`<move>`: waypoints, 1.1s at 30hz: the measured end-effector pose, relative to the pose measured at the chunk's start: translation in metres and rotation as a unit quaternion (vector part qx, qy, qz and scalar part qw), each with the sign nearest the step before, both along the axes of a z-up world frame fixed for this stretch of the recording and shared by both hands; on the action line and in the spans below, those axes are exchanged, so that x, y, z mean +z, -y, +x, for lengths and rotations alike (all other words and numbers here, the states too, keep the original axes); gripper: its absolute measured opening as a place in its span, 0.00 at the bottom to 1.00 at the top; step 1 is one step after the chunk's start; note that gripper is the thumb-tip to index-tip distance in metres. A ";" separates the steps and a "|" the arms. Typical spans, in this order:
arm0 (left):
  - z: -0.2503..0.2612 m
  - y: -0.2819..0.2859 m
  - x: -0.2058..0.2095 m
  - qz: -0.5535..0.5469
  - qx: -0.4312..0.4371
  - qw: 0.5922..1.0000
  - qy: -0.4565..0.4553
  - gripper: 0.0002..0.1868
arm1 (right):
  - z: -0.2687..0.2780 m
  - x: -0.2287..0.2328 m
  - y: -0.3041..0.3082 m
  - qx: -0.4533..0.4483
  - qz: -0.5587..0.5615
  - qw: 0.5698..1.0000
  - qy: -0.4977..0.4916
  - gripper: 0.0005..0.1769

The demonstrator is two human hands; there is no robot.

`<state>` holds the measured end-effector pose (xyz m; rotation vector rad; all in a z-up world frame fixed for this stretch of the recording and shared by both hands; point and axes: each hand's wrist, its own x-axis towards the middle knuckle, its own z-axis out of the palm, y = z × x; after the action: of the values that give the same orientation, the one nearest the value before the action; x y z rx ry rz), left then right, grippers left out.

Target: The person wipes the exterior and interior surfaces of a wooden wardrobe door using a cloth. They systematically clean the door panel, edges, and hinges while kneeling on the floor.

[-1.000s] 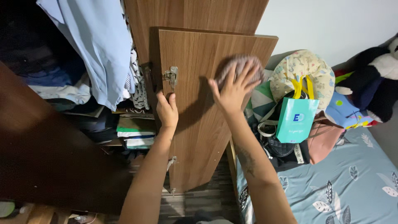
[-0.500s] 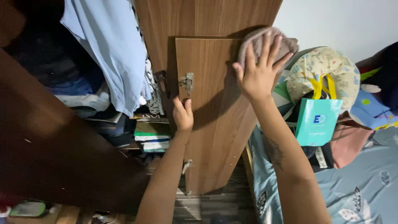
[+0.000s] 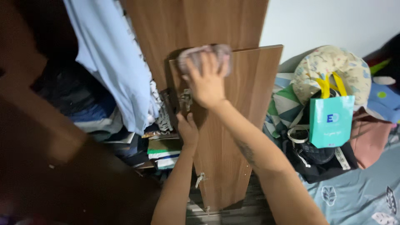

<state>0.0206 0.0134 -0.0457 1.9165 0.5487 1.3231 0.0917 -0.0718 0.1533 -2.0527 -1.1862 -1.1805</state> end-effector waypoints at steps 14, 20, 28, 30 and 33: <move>0.002 -0.004 -0.008 0.095 0.004 0.995 0.029 0.21 | 0.064 0.019 0.104 -0.019 0.022 0.996 0.090 0.30; 0.007 -0.013 -0.022 0.067 0.001 0.998 -0.014 0.22 | 0.074 0.030 0.142 -0.076 0.082 0.989 0.099 0.25; -0.012 -0.001 -0.019 0.071 0.005 0.996 0.058 0.20 | 0.063 0.053 0.143 -0.070 0.089 0.989 0.093 0.20; -0.021 0.002 -0.020 0.074 0.014 0.996 0.056 0.20 | 0.058 0.059 0.140 -0.073 0.094 0.987 0.111 0.18; -0.029 0.003 -0.016 0.040 -0.001 0.999 0.028 0.21 | 0.053 0.067 0.145 -0.068 0.077 0.991 0.088 0.14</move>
<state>-0.0082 0.0107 -0.0619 1.9383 0.4711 1.4118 0.1450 -0.2166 0.2203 -1.9711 -1.0099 -1.4950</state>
